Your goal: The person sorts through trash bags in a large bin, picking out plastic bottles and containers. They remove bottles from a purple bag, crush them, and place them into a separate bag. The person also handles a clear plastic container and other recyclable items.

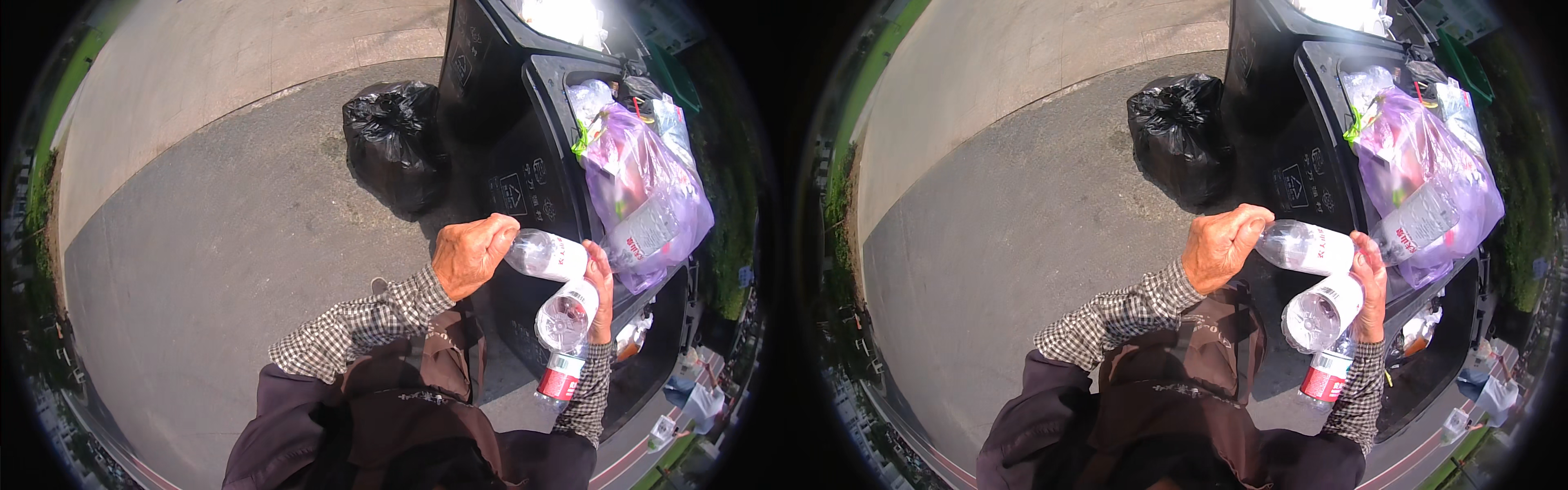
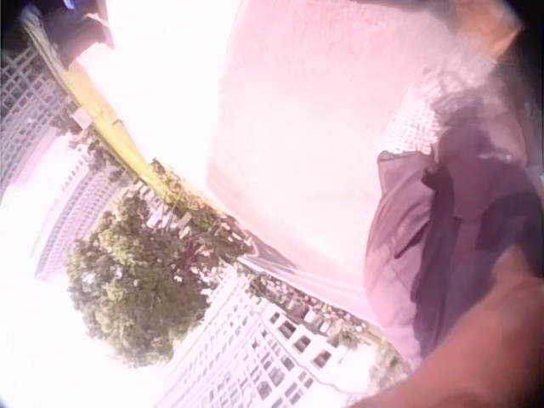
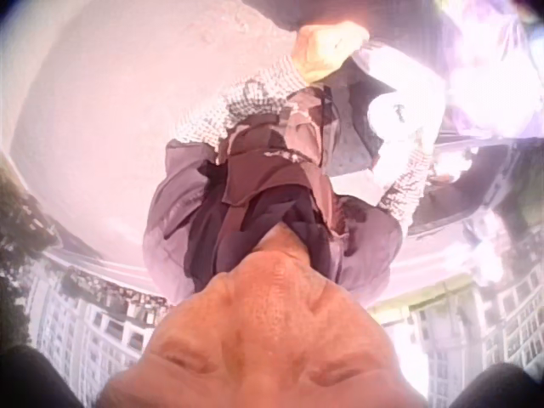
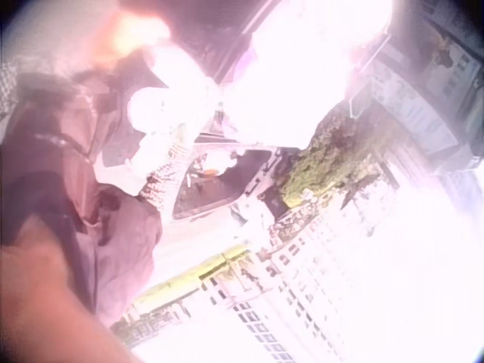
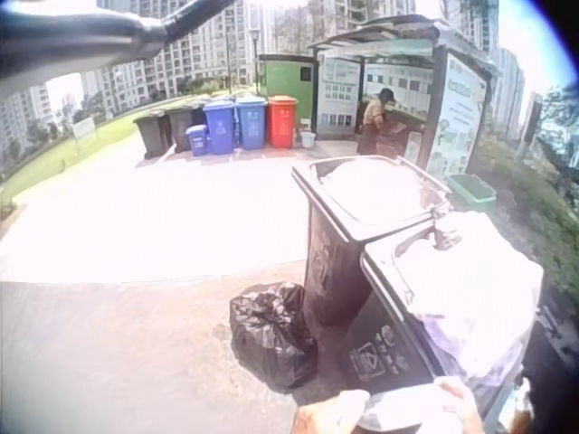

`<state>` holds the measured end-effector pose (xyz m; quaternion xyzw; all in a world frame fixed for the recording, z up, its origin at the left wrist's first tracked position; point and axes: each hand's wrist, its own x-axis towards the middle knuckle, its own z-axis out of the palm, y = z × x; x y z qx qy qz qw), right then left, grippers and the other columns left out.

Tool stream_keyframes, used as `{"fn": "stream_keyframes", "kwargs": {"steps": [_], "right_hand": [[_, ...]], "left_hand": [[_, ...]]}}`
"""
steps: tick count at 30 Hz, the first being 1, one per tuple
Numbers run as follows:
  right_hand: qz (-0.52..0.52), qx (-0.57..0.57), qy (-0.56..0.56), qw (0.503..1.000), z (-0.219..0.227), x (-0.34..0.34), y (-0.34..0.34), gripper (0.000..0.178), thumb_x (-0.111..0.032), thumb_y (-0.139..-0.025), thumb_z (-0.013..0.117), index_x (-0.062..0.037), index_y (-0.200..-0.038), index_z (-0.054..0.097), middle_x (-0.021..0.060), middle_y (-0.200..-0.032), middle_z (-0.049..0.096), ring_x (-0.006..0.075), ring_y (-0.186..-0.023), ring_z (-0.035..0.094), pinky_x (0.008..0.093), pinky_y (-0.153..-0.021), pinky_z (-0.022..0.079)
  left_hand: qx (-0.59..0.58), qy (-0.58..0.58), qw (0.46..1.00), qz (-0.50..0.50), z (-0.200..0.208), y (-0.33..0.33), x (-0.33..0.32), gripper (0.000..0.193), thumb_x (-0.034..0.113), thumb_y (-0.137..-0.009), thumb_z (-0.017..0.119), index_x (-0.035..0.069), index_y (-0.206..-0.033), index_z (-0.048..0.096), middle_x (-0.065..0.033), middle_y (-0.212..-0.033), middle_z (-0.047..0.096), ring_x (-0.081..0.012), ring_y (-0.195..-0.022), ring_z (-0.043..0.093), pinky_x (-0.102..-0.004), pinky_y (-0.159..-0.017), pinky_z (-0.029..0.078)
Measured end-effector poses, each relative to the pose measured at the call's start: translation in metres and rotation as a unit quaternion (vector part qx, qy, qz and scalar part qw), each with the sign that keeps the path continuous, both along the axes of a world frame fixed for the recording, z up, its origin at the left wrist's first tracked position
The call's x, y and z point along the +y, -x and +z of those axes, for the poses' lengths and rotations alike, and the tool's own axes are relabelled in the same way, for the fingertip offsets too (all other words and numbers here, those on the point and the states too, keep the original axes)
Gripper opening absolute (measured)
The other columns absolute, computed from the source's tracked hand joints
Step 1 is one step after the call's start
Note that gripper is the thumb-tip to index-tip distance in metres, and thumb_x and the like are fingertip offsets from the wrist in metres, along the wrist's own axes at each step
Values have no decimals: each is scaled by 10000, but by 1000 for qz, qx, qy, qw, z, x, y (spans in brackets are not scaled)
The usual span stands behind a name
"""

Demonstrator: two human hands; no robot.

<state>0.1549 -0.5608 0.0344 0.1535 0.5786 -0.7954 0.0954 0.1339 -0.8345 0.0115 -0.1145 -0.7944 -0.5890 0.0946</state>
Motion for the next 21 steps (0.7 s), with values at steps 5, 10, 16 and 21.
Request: {"fn": "stream_keyframes", "kwargs": {"steps": [5, 10, 16, 21], "right_hand": [[54, -123, 272, 953, -69, -83, 32, 363, -170, -1045, 610, 9, -1358, 567, 136, -1185, 692, 194, -984, 722, 266, -778, 621], [53, -158, 357, 919, -101, -174, 103, 305, -133, -1033, 635, 7, -1298, 580, 121, -1087, 704, 186, -908, 733, 274, -727, 640], [46, -187, 344, 919, -128, -294, 235, 307, -154, -1017, 670, 0, -1271, 597, 118, -1146, 701, 198, -1024, 729, 338, -863, 636], [83, -207, 292, 930, -157, -382, 336, 303, -144, -1023, 653, -19, -1296, 614, 98, -1149, 709, 179, -1008, 731, 311, -830, 638]], "left_hand": [[122, 129, 984, -24, -3, 44, -104, 188, 115, -905, 703, 33, -1075, 703, -101, -832, 721, -265, -691, 715, -367, -615, 570], [138, 190, 969, -79, -15, 121, -191, 208, 128, -900, 721, 34, -1085, 705, -89, -800, 688, -254, -680, 694, -367, -612, 556], [-36, 150, 988, -27, -32, 220, -298, 268, 165, -922, 746, 27, -1143, 684, -140, -979, 716, -318, -841, 720, -369, -722, 571], [-152, 81, 985, 5, -36, 288, -394, 296, 131, -947, 713, 31, -1223, 670, -125, -1057, 725, -220, -876, 710, -320, -732, 559]]}}
